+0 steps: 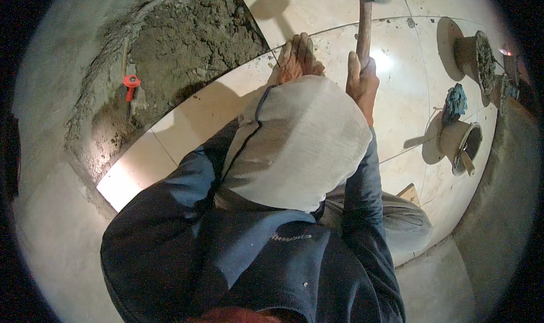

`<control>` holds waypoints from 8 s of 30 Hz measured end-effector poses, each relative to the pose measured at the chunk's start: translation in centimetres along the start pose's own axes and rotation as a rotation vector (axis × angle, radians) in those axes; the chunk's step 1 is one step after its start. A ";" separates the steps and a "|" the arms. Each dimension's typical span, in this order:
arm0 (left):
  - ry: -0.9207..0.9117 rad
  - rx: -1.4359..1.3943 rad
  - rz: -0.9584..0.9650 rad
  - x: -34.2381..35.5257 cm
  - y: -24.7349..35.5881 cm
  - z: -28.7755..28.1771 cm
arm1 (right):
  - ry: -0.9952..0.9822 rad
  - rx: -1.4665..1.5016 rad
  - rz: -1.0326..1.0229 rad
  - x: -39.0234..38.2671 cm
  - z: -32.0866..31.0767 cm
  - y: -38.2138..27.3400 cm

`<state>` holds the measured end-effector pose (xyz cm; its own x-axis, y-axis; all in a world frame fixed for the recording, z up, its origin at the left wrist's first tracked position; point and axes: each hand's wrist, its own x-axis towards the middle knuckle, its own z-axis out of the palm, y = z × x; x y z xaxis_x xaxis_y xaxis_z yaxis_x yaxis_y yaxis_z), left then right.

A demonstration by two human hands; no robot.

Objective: The person is installing floor tiles by spreading cement, placing tiles, and tapping them with a rubber mallet to ensure they are level. They also use a trowel to spread cement and a level to check the alignment of the tiles.

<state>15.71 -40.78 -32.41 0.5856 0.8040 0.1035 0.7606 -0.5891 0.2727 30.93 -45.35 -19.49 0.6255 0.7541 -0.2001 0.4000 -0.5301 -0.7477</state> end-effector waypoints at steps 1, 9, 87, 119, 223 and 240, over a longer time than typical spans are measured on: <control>-0.006 -0.014 0.009 0.4 0.1 0.0 | -0.009 -0.026 -0.024 0.0 0.2 0.6; 0.115 -0.093 0.042 -0.9 -0.6 0.8 | -0.183 -0.218 -0.020 -0.2 0.1 -0.9; -0.067 0.094 -0.162 10.7 -18.4 -3.9 | -0.143 -0.227 -0.252 8.3 2.0 0.4; -0.318 0.047 -0.219 15.6 -24.0 -11.6 | -0.233 -0.222 0.011 -4.1 6.4 -3.2; -0.373 0.087 -0.268 31.8 -13.8 -4.1 | 0.169 -0.182 -0.360 16.1 -5.8 -1.2; -0.330 0.269 0.111 20.8 -19.1 -7.0 | -0.052 -0.088 -0.285 1.7 -0.9 4.5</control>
<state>11.38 -12.27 -28.79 0.6926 0.6915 -0.2052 0.7086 -0.7055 0.0141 34.46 -46.80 -22.63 0.4458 0.8948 -0.0235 0.6124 -0.3240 -0.7211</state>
